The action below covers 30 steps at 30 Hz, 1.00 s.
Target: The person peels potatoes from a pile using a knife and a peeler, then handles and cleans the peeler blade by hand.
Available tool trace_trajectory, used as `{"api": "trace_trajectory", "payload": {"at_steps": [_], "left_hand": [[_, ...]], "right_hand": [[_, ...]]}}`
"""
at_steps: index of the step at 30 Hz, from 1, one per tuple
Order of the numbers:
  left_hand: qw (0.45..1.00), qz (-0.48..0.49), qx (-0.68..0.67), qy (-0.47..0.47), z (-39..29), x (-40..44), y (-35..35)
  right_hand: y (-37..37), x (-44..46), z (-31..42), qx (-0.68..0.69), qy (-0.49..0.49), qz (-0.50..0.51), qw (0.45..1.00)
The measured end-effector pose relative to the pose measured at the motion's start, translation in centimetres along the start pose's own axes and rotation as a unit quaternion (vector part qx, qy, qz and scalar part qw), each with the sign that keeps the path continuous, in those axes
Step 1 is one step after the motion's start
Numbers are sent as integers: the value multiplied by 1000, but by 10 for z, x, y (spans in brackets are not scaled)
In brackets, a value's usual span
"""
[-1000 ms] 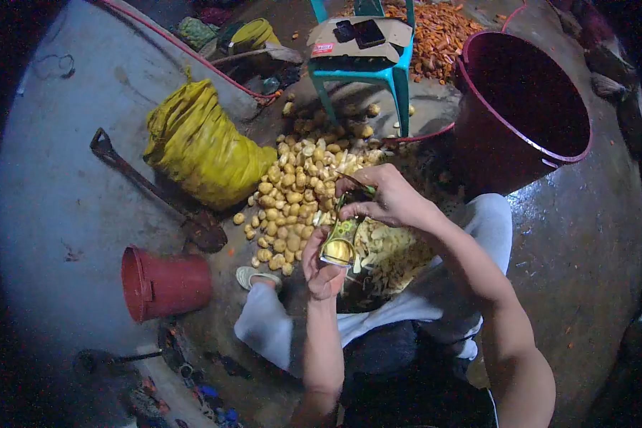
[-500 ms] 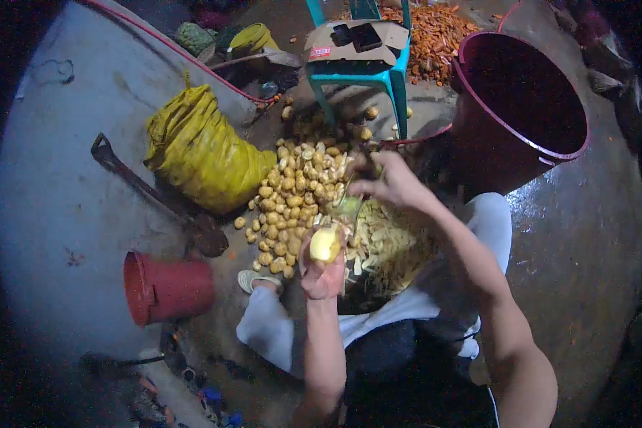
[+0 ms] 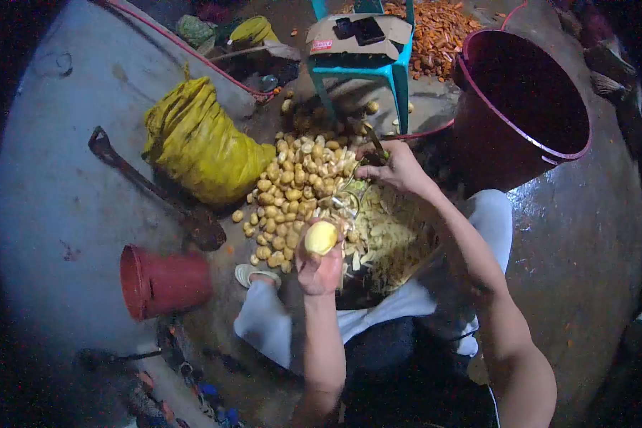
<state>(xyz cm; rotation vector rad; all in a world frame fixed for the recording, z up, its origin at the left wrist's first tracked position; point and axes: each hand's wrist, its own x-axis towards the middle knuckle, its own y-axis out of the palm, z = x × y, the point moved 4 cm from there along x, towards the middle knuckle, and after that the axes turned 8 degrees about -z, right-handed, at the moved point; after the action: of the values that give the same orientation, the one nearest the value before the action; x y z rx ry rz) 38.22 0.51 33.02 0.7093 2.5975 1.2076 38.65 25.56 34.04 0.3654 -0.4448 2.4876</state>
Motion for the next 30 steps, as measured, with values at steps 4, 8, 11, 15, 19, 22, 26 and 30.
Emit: {"api": "trace_trajectory", "payload": {"at_steps": [4,8,11,15,19,22,26,30], "left_hand": [[998,-10,47,29,3,-2,0],[1000,-19,-8,5,8,-5,-18],[999,6,-30,-28,6,1,3],[999,-18,35,21,1,-6,-3],[997,-16,-58,-41,8,0,-8],[999,-44,-18,-2,5,-4,-8],[991,-64,-105,-58,7,-1,-4],[998,-67,14,-14,2,-9,0]], "right_hand": [[6,-20,76,22,-132,72,988],[-2,0,5,0,15,1,1000],[7,-16,58,49,-82,49,994],[-7,-2,31,-34,72,41,996],[-2,-17,76,13,-98,36,994],[-2,-6,31,-23,-30,25,999],[1,-13,51,8,-32,16,999],[-3,-6,39,-33,-54,10,998]]}}
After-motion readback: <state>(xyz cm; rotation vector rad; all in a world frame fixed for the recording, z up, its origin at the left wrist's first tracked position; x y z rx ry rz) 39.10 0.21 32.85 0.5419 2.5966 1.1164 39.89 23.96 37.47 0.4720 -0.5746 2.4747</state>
